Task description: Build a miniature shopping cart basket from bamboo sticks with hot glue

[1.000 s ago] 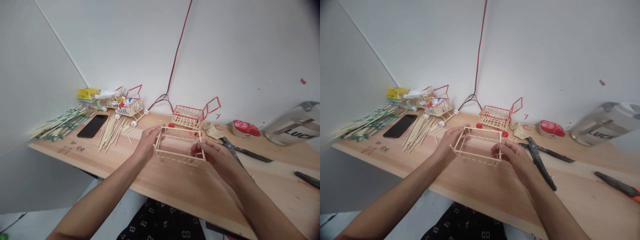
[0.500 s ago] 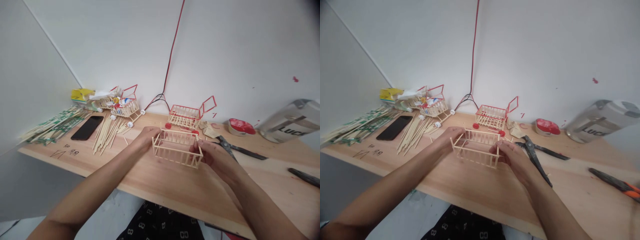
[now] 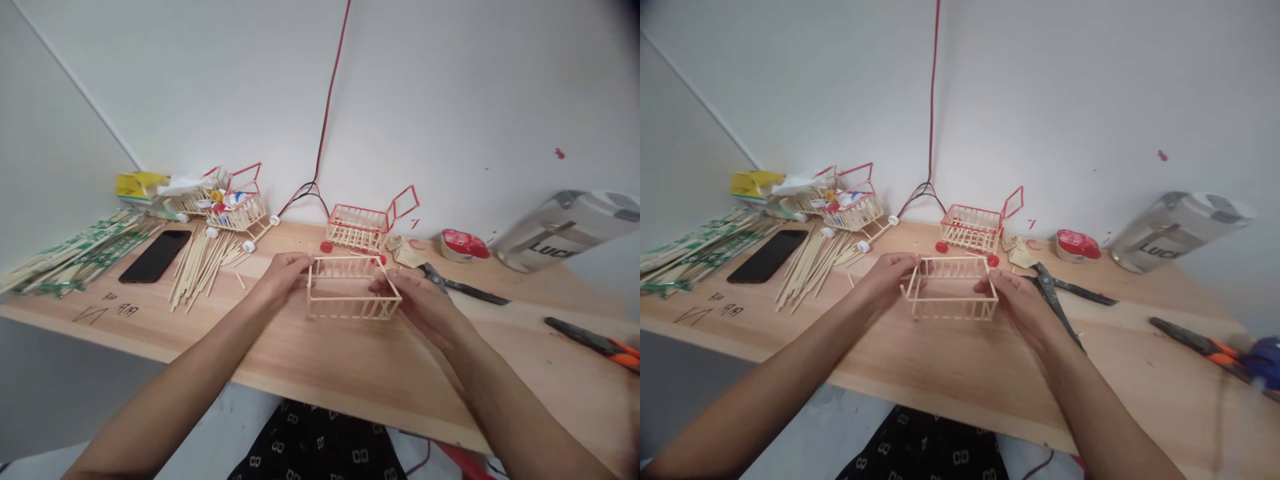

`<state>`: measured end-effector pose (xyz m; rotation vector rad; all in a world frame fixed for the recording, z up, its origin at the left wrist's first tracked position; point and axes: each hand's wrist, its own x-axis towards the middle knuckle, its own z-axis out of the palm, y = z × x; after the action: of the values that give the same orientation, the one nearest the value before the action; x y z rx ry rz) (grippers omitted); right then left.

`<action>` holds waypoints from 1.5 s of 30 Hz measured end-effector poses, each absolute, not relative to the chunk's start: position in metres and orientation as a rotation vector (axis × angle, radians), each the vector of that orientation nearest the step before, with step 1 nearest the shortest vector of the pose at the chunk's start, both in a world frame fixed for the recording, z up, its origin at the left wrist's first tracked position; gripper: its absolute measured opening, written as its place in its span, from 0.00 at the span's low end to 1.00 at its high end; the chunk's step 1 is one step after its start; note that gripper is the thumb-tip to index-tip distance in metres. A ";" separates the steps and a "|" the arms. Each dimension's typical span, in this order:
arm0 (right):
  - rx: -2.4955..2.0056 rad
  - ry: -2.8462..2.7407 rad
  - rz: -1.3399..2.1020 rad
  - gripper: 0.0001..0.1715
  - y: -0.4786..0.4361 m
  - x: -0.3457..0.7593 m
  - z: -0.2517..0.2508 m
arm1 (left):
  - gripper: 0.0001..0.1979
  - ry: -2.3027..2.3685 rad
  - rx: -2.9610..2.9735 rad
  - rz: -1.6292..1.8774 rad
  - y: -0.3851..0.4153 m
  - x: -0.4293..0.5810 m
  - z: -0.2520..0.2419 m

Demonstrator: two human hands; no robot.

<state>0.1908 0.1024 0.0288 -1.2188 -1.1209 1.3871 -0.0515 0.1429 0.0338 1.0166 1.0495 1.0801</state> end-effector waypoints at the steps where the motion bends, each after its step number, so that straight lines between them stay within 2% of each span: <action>1: -1.227 -1.104 1.378 0.19 0.103 0.191 0.028 | 0.15 1.045 1.024 1.085 0.142 -0.052 0.033; 8: -1.218 -0.983 1.383 0.27 0.110 0.193 0.024 | 0.18 1.044 1.071 1.084 0.135 -0.053 0.031; 16: -1.069 -0.907 1.350 0.21 0.114 0.194 0.025 | 0.20 1.013 1.149 1.081 0.133 -0.053 0.023; 30: -0.944 -0.896 1.251 0.23 0.123 0.201 0.020 | 0.15 0.898 1.329 0.911 0.119 -0.044 0.032; 40: -0.969 -0.865 1.227 0.16 0.126 0.199 0.010 | 0.13 0.925 1.467 0.707 0.109 -0.045 0.042; 45: -0.981 -0.857 1.237 0.18 0.129 0.199 0.006 | 0.14 0.969 1.574 0.685 0.110 -0.046 0.038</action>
<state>0.1987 0.1291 0.0065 -0.9808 -0.8572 1.2366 -0.0457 0.1095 0.0385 1.5739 0.9688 0.6853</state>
